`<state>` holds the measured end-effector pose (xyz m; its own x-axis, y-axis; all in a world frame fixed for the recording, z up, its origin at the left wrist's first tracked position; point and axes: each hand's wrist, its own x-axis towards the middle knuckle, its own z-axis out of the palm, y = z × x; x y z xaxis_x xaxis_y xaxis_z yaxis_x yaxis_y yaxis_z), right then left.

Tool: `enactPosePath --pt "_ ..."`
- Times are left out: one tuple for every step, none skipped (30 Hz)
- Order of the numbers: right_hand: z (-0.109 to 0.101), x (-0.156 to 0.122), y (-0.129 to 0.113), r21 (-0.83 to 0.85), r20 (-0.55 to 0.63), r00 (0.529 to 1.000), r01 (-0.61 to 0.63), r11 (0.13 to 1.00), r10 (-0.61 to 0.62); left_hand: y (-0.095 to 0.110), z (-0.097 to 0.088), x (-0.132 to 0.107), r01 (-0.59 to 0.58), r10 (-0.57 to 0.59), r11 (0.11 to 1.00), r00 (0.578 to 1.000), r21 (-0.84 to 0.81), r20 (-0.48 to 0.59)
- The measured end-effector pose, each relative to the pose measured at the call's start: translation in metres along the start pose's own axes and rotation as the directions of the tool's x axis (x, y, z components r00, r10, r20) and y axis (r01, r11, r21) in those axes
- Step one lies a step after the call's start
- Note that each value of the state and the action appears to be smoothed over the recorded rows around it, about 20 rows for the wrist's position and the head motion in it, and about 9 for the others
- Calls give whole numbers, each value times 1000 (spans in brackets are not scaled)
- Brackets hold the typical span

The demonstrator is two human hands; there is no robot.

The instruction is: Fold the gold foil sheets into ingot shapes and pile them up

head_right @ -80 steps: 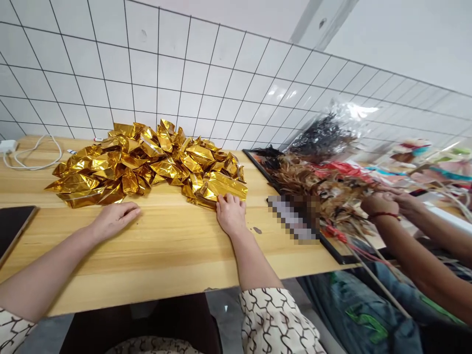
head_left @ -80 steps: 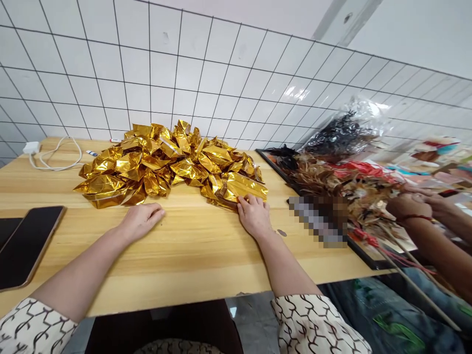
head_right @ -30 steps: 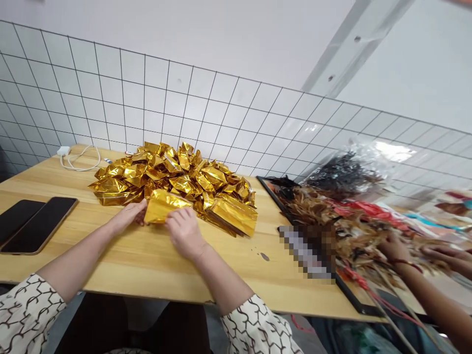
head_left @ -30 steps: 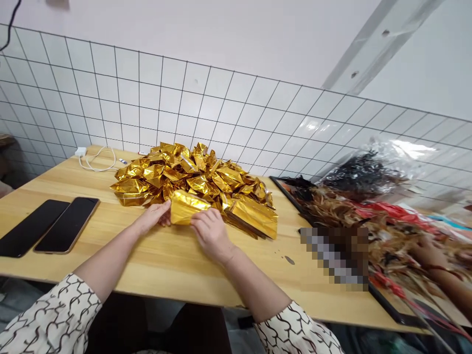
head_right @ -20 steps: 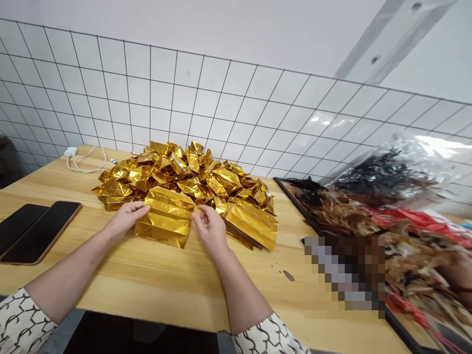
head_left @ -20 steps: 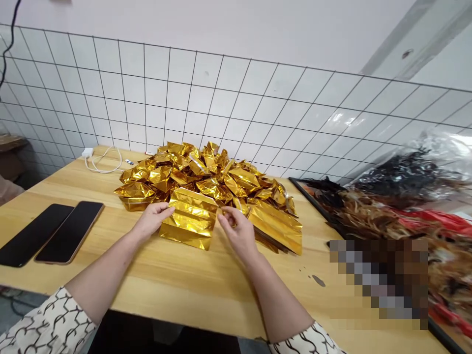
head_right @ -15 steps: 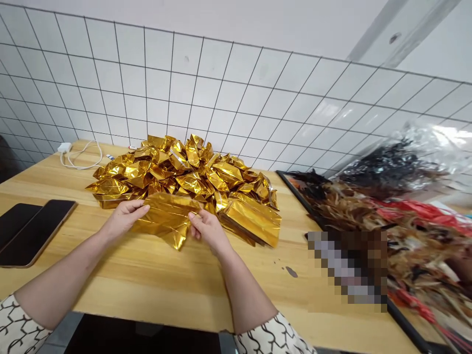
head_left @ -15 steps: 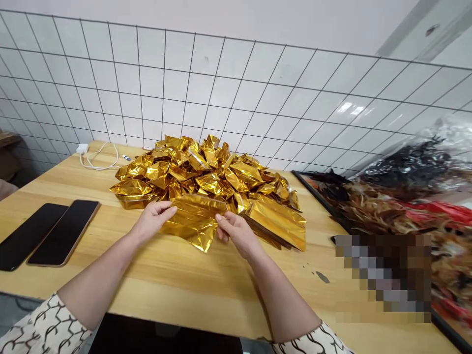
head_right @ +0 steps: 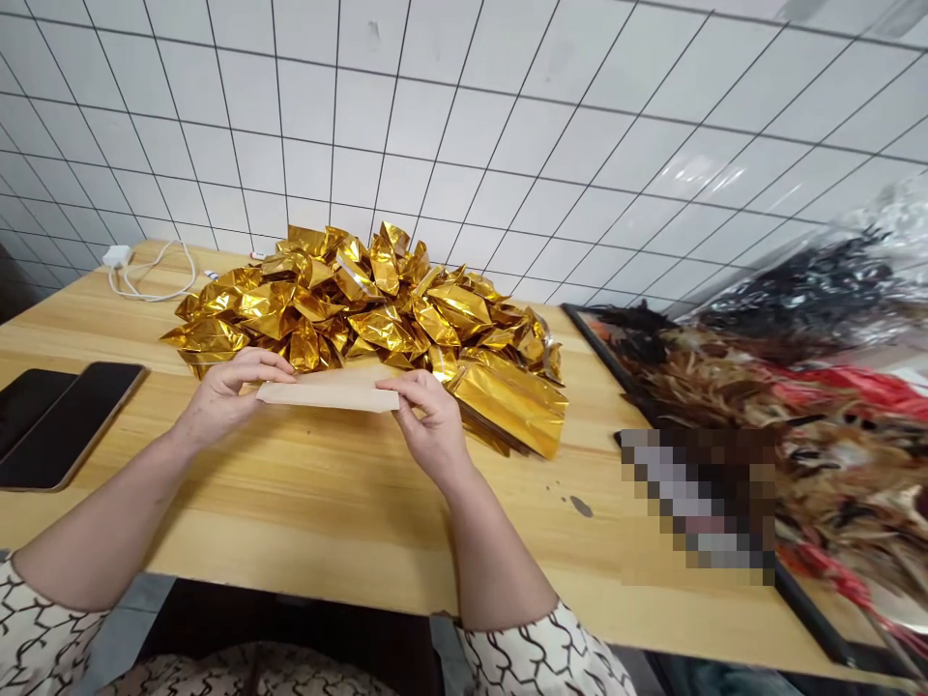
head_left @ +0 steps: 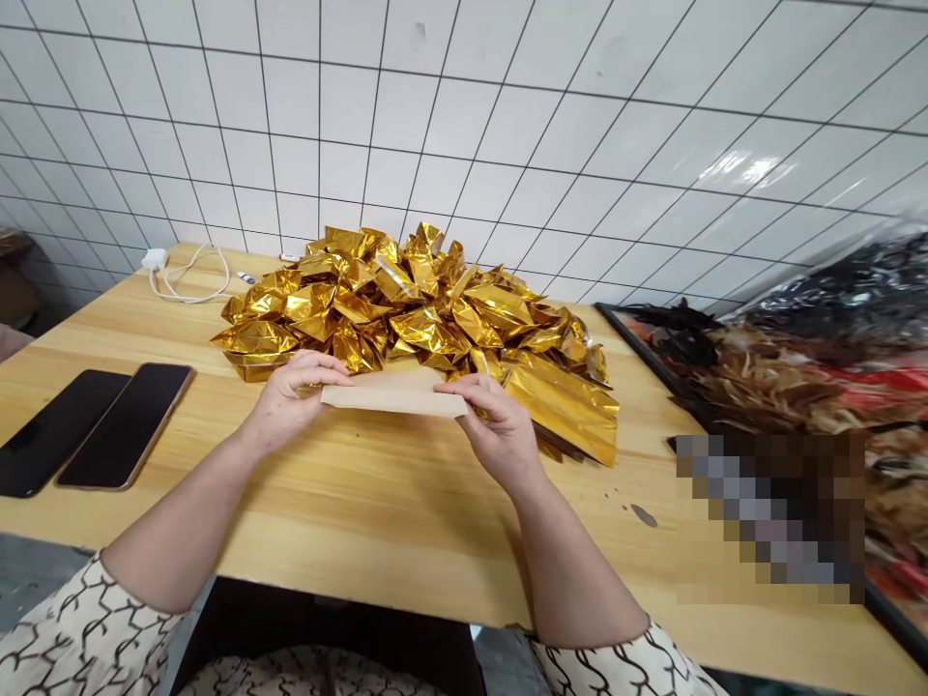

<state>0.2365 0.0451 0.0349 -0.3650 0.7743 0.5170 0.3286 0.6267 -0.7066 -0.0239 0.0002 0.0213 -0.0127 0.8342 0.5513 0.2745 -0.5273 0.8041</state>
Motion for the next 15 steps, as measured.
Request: enactPosePath --pt "-1 1 1 -22 25 1000 -9 1000 9 0 -2 0 38 -37 999 998 -3 47" --pt "-3 1 2 -35 66 997 -32 999 35 -1 -3 0 97 -96 995 989 -3 108" --pt "-4 2 3 -41 122 990 -67 997 72 -2 -4 0 172 -170 985 970 6 176" --pt "-5 3 3 -44 189 975 -114 993 120 -3 -4 0 249 -247 968 937 27 248" --pt "-5 3 4 -46 259 950 -169 985 175 -4 -4 -1 317 -319 946 893 59 316" --pt "-5 3 4 -50 327 916 -229 972 233 -5 -4 -1 370 -379 924 847 99 374" --pt "-4 3 5 -59 393 873 -290 955 289 -7 -4 -2 403 -423 904 805 140 416" --pt "-2 3 6 -74 448 828 -342 937 338 -8 -3 -2 422 -454 890 771 176 447" --pt "1 2 6 -93 486 789 -380 920 376 -10 -2 -3 430 -473 880 747 204 466" --pt "3 1 7 -116 510 761 -401 909 401 -11 0 -3 432 -485 874 734 224 476" --pt "6 1 7 -144 519 746 -406 903 418 -13 1 -4 430 -490 871 731 238 475" --pt "9 0 7 -178 512 743 -399 900 431 -14 2 -4 425 -492 871 734 247 468" --pt "11 -1 7 -218 491 750 -386 896 443 -15 3 -5 419 -491 871 741 256 458" --pt "13 -1 7 -267 463 760 -372 889 456 -16 4 -6 410 -489 872 751 267 444" --pt "15 -1 6 -328 434 767 -354 876 473 -17 5 -6 399 -487 872 763 282 426"
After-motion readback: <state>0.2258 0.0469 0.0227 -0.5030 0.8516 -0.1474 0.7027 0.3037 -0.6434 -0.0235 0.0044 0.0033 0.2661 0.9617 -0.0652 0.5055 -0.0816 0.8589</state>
